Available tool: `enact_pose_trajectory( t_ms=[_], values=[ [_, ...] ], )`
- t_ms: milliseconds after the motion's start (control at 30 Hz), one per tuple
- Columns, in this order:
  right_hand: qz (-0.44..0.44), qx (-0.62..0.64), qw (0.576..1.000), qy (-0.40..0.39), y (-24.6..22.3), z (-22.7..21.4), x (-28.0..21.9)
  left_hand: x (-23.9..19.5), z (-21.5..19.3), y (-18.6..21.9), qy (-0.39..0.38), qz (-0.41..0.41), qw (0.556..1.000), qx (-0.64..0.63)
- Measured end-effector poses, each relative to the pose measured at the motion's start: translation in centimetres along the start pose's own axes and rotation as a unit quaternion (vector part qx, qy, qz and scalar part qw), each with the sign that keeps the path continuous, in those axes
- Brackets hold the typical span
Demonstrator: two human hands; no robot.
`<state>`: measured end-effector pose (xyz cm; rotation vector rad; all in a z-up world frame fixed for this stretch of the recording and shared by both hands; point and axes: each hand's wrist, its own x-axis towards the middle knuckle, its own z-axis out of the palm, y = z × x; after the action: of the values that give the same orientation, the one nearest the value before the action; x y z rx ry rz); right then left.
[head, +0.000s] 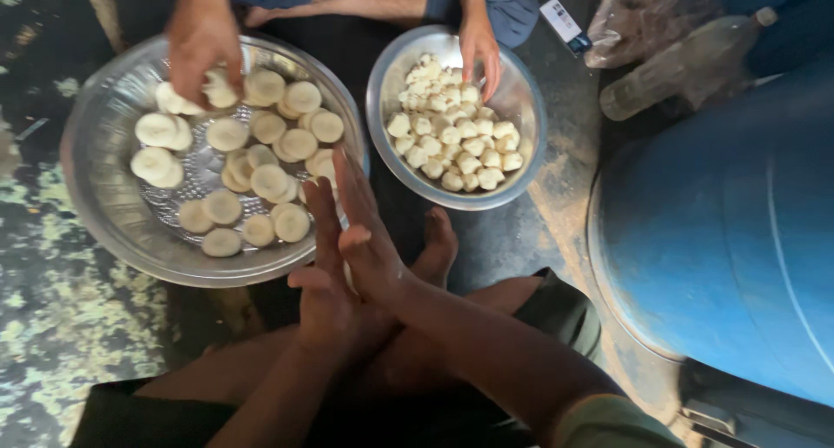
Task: The person sits on the floor and repeatedly takes small pieces of dough from a metal bowl, rolls them between their palms to form smooth discs, and places them into a perforated metal tray. Another person works alongside, performing the same task.
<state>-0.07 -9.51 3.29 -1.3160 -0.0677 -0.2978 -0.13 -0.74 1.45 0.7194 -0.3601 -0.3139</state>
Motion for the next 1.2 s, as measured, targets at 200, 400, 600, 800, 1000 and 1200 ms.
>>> enact_pose_trajectory(
  t_ms=[200, 400, 600, 800, 1000, 1200],
  values=[
    [-0.038, -0.146, 0.982, -0.112, -1.9, 1.3, -1.6, -1.0, -2.4, -1.1, 0.011, -0.055, 0.907, 0.418],
    [0.028, 0.074, 0.996, 0.029, -0.9, 0.5, -0.2, -0.8, -0.9, -0.3, 0.017, 0.032, 0.925, 0.379],
    [-0.019, -0.113, 0.987, -0.108, -1.1, 1.4, -2.0, -0.5, -0.9, -0.5, 0.025, -0.029, 0.988, 0.148],
    [0.046, 0.116, 0.985, -0.122, -1.1, 0.2, -1.8, 0.1, -1.4, -1.2, 0.023, -0.009, 0.900, 0.436],
    [0.032, 0.025, 0.999, -0.032, -2.2, 3.0, -0.8, -1.3, -1.6, -1.3, 0.047, -0.037, 0.906, 0.420],
    [0.172, 0.165, 0.966, -0.102, -3.5, 1.0, 0.1, 0.8, -1.0, 0.4, 0.080, -0.024, 0.938, 0.335]
  ],
)
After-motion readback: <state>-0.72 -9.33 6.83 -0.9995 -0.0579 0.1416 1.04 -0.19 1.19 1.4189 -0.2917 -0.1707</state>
